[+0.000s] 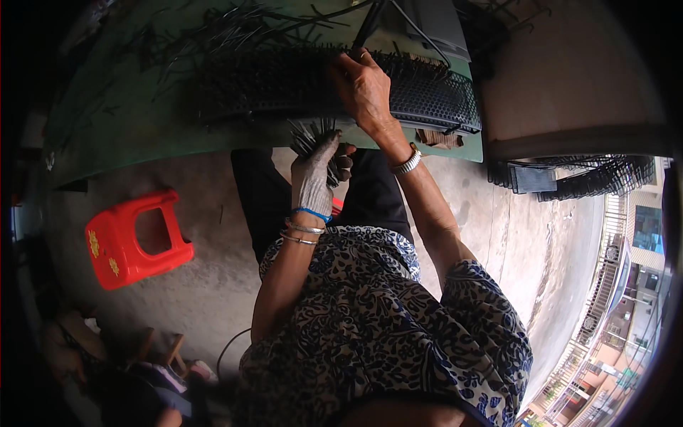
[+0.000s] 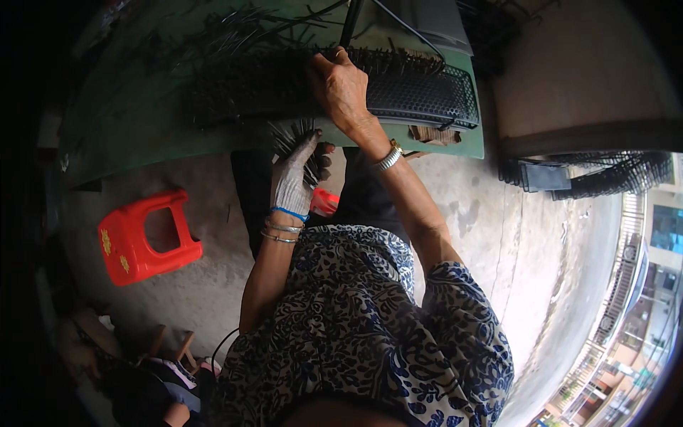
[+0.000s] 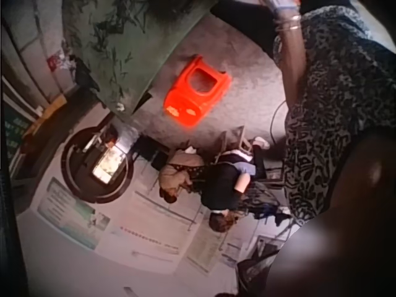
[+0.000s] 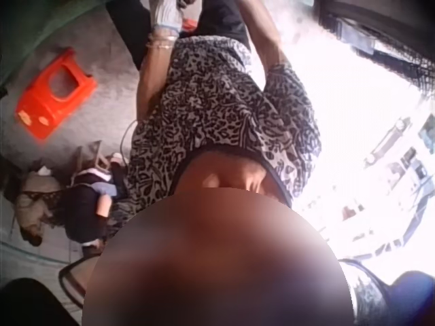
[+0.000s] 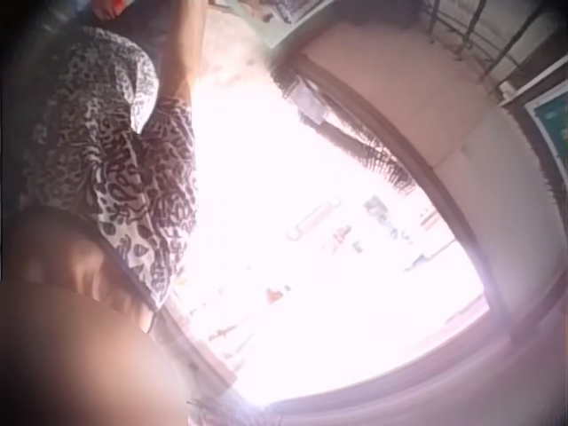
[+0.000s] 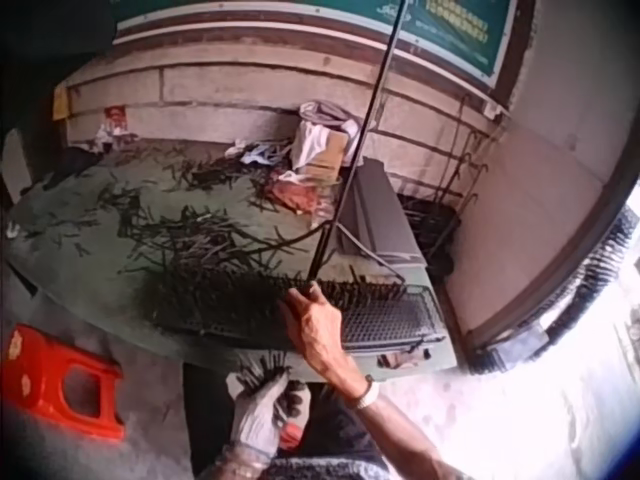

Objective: Manual assembly of a brush-like component by inserting metal pins into a plastic frame.

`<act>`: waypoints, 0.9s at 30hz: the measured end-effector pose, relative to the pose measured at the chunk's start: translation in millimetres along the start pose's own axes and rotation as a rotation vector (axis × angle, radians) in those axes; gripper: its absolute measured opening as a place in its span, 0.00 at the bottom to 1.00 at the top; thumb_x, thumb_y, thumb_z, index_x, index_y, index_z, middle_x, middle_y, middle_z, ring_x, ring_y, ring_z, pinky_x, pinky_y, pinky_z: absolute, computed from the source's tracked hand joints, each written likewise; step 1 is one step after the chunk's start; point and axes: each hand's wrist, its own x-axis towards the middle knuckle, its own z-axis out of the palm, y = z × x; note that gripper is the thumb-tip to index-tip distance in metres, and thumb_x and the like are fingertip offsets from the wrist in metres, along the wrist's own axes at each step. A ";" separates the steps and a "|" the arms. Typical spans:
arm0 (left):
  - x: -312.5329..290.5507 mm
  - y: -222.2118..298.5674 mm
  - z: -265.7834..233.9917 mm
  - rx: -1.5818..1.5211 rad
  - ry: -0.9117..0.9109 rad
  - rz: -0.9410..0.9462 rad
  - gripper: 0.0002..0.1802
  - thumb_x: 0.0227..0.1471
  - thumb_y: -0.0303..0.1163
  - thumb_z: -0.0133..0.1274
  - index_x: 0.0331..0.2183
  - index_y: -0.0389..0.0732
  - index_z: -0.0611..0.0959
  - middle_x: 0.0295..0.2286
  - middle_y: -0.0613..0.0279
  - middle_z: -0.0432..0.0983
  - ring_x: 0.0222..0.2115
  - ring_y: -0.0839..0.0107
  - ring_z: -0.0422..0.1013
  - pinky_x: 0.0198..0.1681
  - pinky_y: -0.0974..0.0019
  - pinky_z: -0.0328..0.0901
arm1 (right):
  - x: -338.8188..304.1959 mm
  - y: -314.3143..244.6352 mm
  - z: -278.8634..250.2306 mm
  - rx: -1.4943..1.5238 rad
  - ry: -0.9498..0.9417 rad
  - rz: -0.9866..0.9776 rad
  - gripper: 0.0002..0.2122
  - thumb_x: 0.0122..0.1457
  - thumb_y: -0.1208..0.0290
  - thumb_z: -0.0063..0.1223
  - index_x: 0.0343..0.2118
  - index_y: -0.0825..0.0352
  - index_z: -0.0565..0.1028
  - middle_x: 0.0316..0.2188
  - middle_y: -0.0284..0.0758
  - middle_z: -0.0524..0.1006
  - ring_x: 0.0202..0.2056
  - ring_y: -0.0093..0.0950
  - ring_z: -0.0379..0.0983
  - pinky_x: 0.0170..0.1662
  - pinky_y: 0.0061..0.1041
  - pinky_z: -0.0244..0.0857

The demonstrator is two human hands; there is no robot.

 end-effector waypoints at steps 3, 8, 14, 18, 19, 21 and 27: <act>1.3 -0.7 -2.7 -0.017 0.009 0.003 0.11 0.53 0.32 0.57 0.35 0.34 0.80 0.24 0.54 0.80 0.17 0.74 0.72 0.17 0.74 0.63 | 0.0 -1.9 -4.3 0.046 -0.013 -0.039 0.07 0.52 0.71 0.58 0.35 0.59 0.78 0.32 0.39 0.74 0.31 0.40 0.74 0.32 0.33 0.69; 2.9 -1.7 -2.7 -0.008 0.033 -0.002 0.11 0.52 0.32 0.57 0.35 0.34 0.81 0.24 0.55 0.80 0.17 0.73 0.72 0.17 0.74 0.64 | -18.6 -4.6 -4.9 0.049 -0.003 -0.014 0.07 0.53 0.71 0.58 0.35 0.59 0.78 0.32 0.38 0.75 0.31 0.39 0.74 0.31 0.32 0.69; 1.0 0.1 -0.8 0.003 0.001 0.060 0.12 0.52 0.33 0.58 0.35 0.34 0.81 0.24 0.56 0.80 0.18 0.73 0.73 0.18 0.73 0.65 | -19.3 -5.0 -26.9 0.075 -0.170 0.075 0.08 0.55 0.69 0.58 0.36 0.65 0.78 0.25 0.38 0.77 0.26 0.27 0.73 0.29 0.27 0.67; 2.9 -0.2 -3.6 0.020 0.023 0.036 0.12 0.51 0.33 0.58 0.35 0.34 0.81 0.25 0.56 0.80 0.18 0.72 0.74 0.19 0.73 0.66 | -35.0 -14.7 -48.8 0.437 -0.550 0.294 0.10 0.58 0.68 0.56 0.37 0.69 0.78 0.23 0.33 0.77 0.24 0.18 0.69 0.28 0.22 0.64; 2.0 0.0 -3.0 0.030 0.032 0.032 0.12 0.51 0.32 0.59 0.36 0.34 0.81 0.26 0.57 0.80 0.20 0.71 0.74 0.21 0.71 0.68 | -36.6 -17.9 -51.6 0.502 -0.545 0.336 0.09 0.57 0.71 0.55 0.38 0.68 0.77 0.23 0.33 0.77 0.24 0.19 0.70 0.28 0.21 0.64; 2.3 -1.2 -3.8 0.042 0.041 0.029 0.12 0.51 0.32 0.59 0.36 0.35 0.82 0.27 0.57 0.80 0.22 0.71 0.75 0.23 0.70 0.70 | -41.3 -9.8 -47.7 0.627 -0.475 0.342 0.07 0.57 0.73 0.54 0.37 0.69 0.77 0.24 0.33 0.77 0.24 0.19 0.70 0.27 0.21 0.64; 12.8 -8.3 -15.5 -0.122 0.026 0.007 0.12 0.54 0.31 0.55 0.40 0.37 0.80 0.32 0.58 0.79 0.32 0.70 0.76 0.32 0.63 0.74 | -20.7 -8.5 -28.2 0.386 0.064 0.184 0.02 0.58 0.78 0.52 0.30 0.70 0.72 0.23 0.32 0.74 0.23 0.19 0.69 0.26 0.21 0.63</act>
